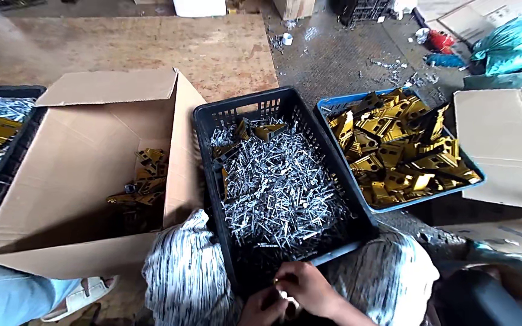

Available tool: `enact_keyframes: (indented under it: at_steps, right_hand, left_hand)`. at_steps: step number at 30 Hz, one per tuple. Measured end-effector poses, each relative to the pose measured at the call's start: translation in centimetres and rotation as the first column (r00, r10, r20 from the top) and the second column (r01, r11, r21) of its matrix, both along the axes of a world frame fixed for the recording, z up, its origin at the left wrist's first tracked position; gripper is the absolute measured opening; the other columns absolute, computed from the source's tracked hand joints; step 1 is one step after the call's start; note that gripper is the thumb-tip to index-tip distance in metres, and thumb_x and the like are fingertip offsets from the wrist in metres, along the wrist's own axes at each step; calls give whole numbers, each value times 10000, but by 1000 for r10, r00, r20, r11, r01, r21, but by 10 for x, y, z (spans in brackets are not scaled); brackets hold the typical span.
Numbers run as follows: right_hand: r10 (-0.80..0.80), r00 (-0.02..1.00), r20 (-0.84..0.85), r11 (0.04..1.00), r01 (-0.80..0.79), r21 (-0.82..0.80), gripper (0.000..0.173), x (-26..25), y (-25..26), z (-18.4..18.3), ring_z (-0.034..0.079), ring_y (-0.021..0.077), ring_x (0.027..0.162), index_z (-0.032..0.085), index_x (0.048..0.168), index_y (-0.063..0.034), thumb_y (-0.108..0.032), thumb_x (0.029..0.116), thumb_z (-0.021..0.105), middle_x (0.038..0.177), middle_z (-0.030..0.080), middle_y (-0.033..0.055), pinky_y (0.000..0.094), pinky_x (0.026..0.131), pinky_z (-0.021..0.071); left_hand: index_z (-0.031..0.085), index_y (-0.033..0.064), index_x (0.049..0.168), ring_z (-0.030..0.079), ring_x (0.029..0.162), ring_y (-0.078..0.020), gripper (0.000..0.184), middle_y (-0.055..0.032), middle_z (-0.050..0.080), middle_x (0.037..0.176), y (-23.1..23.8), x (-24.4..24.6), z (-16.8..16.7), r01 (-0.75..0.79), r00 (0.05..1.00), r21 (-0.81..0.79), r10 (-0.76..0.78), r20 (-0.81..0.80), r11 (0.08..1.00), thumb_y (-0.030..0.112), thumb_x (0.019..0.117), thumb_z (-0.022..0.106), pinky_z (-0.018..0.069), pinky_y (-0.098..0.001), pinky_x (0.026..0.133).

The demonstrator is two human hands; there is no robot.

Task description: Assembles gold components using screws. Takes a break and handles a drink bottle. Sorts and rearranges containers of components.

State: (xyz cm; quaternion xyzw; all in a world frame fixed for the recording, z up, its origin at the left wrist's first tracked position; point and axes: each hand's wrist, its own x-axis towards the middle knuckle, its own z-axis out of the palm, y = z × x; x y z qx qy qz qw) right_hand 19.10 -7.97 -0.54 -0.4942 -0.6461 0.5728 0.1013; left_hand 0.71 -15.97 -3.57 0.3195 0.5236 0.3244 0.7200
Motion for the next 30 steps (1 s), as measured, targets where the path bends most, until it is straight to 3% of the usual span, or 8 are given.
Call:
enact_keyframes:
  at_steps: [2, 5, 9, 12, 16, 24, 27, 30]
  right_hand:
    - [-237, 914, -328, 960, 170, -221, 107, -2, 4, 2, 680, 78, 813, 697, 1036, -51, -90, 950, 647, 890, 710, -3, 293, 771, 583]
    - [-421, 765, -487, 863, 174, -474, 148, -15, 15, 16, 719, 154, 862, 614, 1137, -43, -58, 1004, 551, 983, 715, 42, 363, 783, 628]
    - [-396, 904, 162, 883, 327, 337, 392, -8, 107, 6, 718, 303, 898, 681, 1218, 20, -312, 1022, 614, 999, 733, 178, 492, 834, 583]
    - [-348, 776, 526, 926, 198, 320, 429, 1, 162, -28, 644, 434, 1190, 664, 1297, -56, -380, 1056, 518, 1243, 688, 230, 650, 995, 482]
    - [-281, 846, 453, 927, 118, 355, 293, 0, 161, -15, 672, 397, 1143, 721, 1204, -42, -213, 1030, 559, 1161, 722, 214, 610, 1005, 495]
    - [-283, 959, 34, 833, 228, 503, 208, 66, 144, 31, 692, 106, 767, 749, 1094, -56, -171, 1016, 594, 909, 744, 53, 333, 761, 585]
    - [-284, 959, 17, 867, 249, 432, 255, 87, 137, 5, 696, 103, 800, 733, 1149, -46, -164, 1016, 550, 944, 743, 62, 324, 782, 584]
    - [-301, 953, 32, 887, 268, 376, 259, 89, 129, -13, 685, 98, 773, 729, 1148, -55, -169, 1010, 541, 911, 735, 45, 322, 753, 578]
  left_hand:
    - [478, -67, 1379, 680, 1031, -53, 686, -13, 712, 1139, 0, -8, 11, -18, 990, 139, -2, 140, 990, 280, 868, 776, 564, -286, 947]
    - [596, -19, 1273, 686, 1101, -116, 509, -25, 736, 1164, 18, -7, 26, -112, 985, 397, 48, 166, 911, 125, 832, 808, 564, -323, 985]
    - [565, -74, 1267, 696, 1056, -160, 490, -104, 702, 1172, 77, -4, 27, -266, 958, 452, 286, 26, 851, 53, 825, 731, 590, -323, 920]
    - [500, -30, 1250, 670, 821, -131, 508, -74, 650, 986, 111, -6, 53, -372, 925, 286, 377, 40, 883, 39, 810, 746, 596, -295, 753]
    - [202, 57, 1528, 646, 904, -194, 710, -178, 521, 1304, 137, -16, 72, -393, 914, 78, 380, 145, 916, -31, 929, 573, 572, -338, 725]
    - [534, 92, 1159, 569, 561, -105, 138, -36, 579, 768, 196, -45, 87, -676, 720, -3, 661, 212, 737, 149, 1033, 542, 509, -244, 493]
    - [519, 156, 1253, 582, 746, -128, 270, -40, 558, 953, 229, -89, 99, -892, 447, 30, 873, 197, 450, 262, 1016, 594, 532, -293, 646]
    - [195, 159, 1581, 503, 1330, -252, 750, -125, 413, 1522, 256, -124, 91, -956, 277, 145, 948, 157, 255, 279, 993, 645, 496, -438, 1030]
